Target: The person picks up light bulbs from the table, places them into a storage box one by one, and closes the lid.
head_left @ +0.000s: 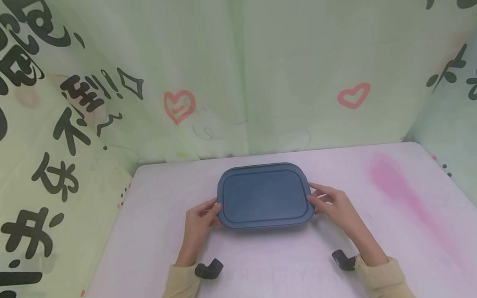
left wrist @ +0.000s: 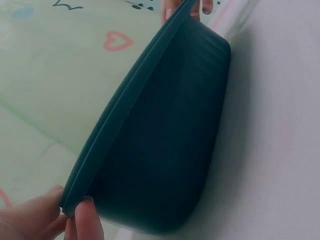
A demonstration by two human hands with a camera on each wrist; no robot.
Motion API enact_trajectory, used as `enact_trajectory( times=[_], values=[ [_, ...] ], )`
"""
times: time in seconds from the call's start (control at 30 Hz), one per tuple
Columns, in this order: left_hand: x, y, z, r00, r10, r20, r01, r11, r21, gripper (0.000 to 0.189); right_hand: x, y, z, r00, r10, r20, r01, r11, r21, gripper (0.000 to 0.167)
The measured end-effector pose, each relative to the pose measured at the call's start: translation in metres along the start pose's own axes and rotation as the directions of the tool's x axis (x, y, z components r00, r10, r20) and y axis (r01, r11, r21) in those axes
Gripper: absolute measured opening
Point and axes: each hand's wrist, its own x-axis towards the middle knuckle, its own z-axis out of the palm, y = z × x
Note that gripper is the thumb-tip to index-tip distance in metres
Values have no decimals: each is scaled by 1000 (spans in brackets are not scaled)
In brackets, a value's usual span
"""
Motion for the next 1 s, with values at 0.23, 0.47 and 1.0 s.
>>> enact_trajectory(
  times=[0.23, 0.47, 1.0],
  values=[
    [7, 4, 0, 1000, 6, 0, -6, 1000, -9, 41, 5, 1, 1, 1000, 22, -2, -21, 999, 23, 57],
    [13, 5, 1, 1000, -12, 5, 12, 1000, -19, 41, 10, 1, 1, 1000, 26, -2, -26, 1000, 14, 59],
    [6, 34, 3, 999, -33, 7, 33, 999, 2, 37, 18, -2, 1, 999, 49, -1, -49, 998, 29, 60]
  ],
)
